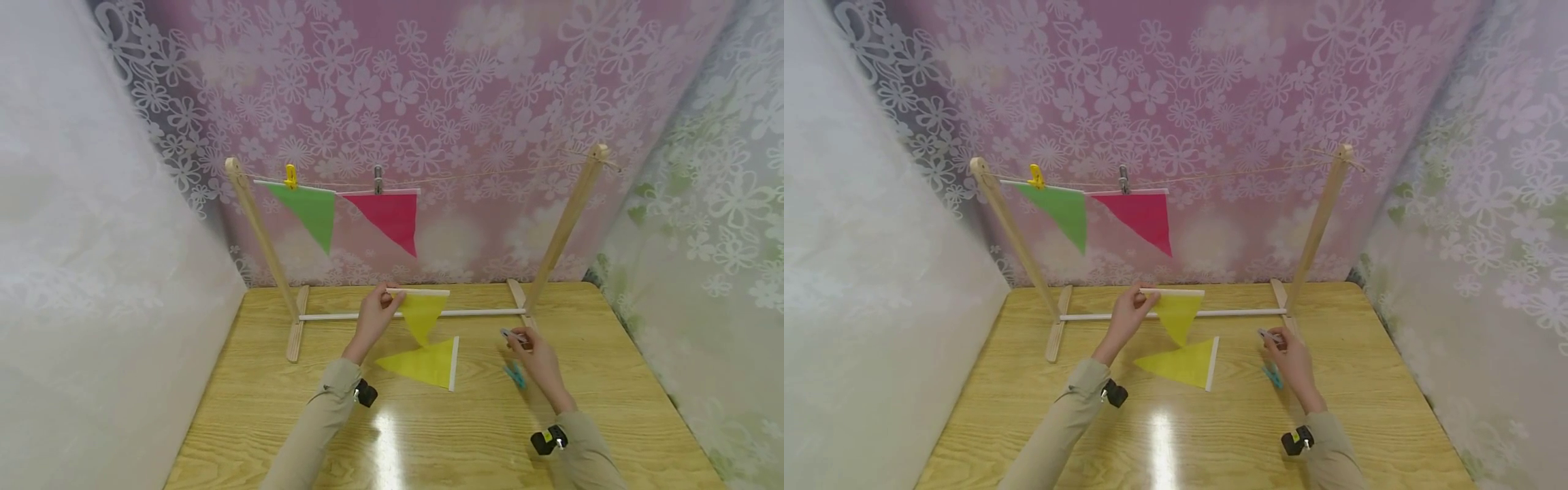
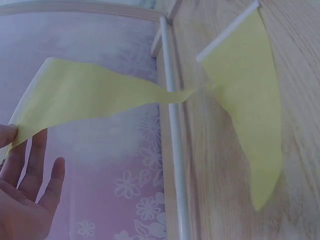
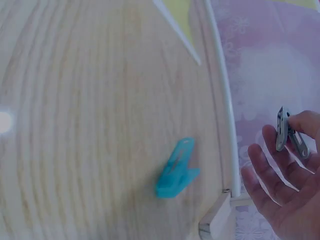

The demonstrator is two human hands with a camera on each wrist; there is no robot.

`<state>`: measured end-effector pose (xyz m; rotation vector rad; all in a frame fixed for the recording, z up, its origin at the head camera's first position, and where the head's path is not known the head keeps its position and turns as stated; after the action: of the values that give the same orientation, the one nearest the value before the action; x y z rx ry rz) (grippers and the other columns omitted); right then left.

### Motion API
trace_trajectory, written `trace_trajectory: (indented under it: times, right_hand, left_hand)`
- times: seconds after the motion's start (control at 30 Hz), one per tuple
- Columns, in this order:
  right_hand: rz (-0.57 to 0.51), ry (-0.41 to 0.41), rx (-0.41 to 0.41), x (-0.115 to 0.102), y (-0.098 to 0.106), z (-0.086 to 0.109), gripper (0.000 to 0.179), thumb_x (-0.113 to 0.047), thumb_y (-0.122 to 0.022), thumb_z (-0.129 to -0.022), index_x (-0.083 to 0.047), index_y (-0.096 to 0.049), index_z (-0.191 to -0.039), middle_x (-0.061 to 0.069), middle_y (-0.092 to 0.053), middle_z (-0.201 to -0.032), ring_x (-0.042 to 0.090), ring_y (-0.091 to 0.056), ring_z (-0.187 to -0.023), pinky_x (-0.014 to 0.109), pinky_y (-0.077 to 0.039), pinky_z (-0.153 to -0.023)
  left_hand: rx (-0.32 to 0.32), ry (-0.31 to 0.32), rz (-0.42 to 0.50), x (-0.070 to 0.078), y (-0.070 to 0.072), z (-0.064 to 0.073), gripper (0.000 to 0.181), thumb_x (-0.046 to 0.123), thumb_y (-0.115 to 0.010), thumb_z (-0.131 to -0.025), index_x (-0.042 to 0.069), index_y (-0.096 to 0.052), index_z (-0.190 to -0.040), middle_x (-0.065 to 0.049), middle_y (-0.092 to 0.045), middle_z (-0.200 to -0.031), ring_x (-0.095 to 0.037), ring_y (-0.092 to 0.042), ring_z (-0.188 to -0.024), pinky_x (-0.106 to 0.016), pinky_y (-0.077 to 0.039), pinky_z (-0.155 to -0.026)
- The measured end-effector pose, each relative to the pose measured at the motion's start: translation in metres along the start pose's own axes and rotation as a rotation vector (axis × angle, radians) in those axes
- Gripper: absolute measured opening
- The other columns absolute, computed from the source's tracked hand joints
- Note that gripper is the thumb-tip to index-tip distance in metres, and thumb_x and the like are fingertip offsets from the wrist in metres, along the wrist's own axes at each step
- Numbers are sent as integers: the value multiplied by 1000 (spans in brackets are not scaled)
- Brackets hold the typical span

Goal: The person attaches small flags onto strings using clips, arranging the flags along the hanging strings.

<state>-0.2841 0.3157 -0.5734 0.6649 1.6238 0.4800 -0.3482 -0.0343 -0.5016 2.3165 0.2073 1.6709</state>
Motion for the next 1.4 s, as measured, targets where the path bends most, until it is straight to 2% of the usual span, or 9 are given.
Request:
trace_trajectory:
  times: [0.23, 0.43, 0.53, 0.63, 0.73, 0.87, 1.03, 1.2, 1.4]
  right_hand:
    - [-215, 45, 5, -17, 7, -2, 36, -25, -57, -106, 0, -61, -132, 22, -71, -109, 17, -71, -88, 31, -62, -73]
    - [-479, 64, -24, -34, 13, -4, 41, -22, -55, -107, 3, -54, -139, 2, -69, -103, 9, -70, -86, 28, -62, -77]
    - [-600, 55, -31, -40, 15, -5, 42, -19, -56, -106, 7, -51, -139, -5, -68, -98, 11, -71, -82, 28, -63, -77]
    - [-691, 41, -41, -45, 18, -6, 42, -16, -56, -106, 10, -48, -138, -4, -67, -98, 12, -72, -80, 30, -63, -76]
    - [-756, 28, -42, -50, 21, -7, 40, -15, -56, -106, 9, -47, -137, -1, -67, -96, 14, -73, -76, 33, -64, -73]
    - [-817, 25, -33, -59, 29, -10, 38, -15, -55, -106, 7, -48, -135, -1, -69, -94, 14, -73, -73, 32, -64, -71]
    - [-816, 45, -23, -72, 41, -13, 34, -14, -56, -106, 2, -52, -135, -2, -69, -98, 12, -73, -76, 29, -63, -75]
    - [-784, 88, -88, -86, 52, -15, 35, -12, -54, -106, -5, -53, -140, -3, -66, -109, 10, -73, -86, 27, -61, -83]
    - [-810, 171, -237, -107, 66, -24, 48, -11, -43, -110, -2, -34, -156, -8, -68, -127, 11, -70, -107, 26, -56, -96]
  left_hand:
    - [-21, -34, 62, 13, 0, -5, 30, 32, -64, -102, 11, -69, -122, 4, -26, -53, -11, -21, -49, -27, -28, -53]
    - [-40, 35, 179, 24, -3, -12, 32, 33, -65, -101, 11, -69, -124, 5, -70, -75, -6, -64, -77, -34, -60, -79]
    - [-58, 77, 272, 29, -6, -15, 28, 34, -67, -100, 7, -64, -94, 7, -56, -61, -10, -64, -75, -44, -60, -92]
    - [-77, 99, 340, 35, -8, -18, 45, 35, -67, -100, 10, -40, -74, 6, -35, -54, -15, -61, -68, -47, -59, -94]
    - [-92, 102, 380, 40, -9, -19, 47, 35, -66, -100, 10, -37, -73, 2, -45, -56, -18, -67, -75, -45, -60, -92]
    - [-107, 103, 394, 46, -10, -21, 43, 34, -65, -101, 10, -41, -75, 0, -55, -61, -18, -72, -88, -42, -61, -89]
    - [-113, 90, 395, 53, -11, -23, 48, 34, -65, -102, 11, -35, -73, 3, -32, -53, -17, -69, -82, -45, -61, -90]
    - [-118, 86, 399, 58, -13, -25, 37, 33, -65, -102, 9, -48, -78, 4, -48, -56, -16, -70, -84, -50, -59, -93]
    - [-121, 62, 399, 70, -15, -30, 28, 32, -64, -102, 4, -68, -103, 2, -71, -78, -18, -72, -90, -44, -60, -92]
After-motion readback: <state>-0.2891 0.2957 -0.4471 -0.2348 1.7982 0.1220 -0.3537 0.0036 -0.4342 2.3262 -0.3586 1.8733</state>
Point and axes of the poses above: each hand's wrist, its own z-axis away from the middle knuckle, its own y-axis out of the back of the hand, x = y × z, the point moved 6 cm from there along -z, towards the middle knuckle
